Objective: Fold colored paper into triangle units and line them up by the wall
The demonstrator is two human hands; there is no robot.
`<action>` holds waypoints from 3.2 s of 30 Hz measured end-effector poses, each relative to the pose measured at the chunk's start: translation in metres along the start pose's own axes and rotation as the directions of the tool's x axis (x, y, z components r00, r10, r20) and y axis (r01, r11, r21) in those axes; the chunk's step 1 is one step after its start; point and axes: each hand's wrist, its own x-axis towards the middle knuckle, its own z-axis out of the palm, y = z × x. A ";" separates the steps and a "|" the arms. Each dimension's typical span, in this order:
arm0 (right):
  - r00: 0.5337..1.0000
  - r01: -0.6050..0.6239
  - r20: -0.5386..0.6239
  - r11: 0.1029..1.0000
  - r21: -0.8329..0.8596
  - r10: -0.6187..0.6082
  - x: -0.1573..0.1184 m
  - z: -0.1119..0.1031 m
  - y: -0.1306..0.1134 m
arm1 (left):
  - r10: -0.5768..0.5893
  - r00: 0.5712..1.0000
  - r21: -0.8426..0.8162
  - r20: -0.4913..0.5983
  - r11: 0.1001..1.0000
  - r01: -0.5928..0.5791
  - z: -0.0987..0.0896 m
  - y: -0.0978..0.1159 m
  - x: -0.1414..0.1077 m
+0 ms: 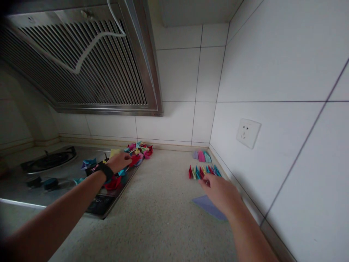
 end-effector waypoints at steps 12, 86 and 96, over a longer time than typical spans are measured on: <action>0.970 0.241 -0.105 0.809 0.536 -0.219 -0.008 0.016 -0.042 | 0.146 0.982 -0.905 0.124 0.423 0.051 0.030 0.120 -0.063; 0.954 0.009 0.087 0.316 0.949 -0.288 -0.016 0.038 -0.061 | 0.449 0.883 -0.990 0.134 0.090 0.104 0.081 0.149 -0.093; 0.959 0.070 0.062 0.445 0.893 -0.275 -0.015 0.047 -0.056 | 0.394 0.907 -0.980 0.145 0.181 0.079 0.080 0.140 -0.096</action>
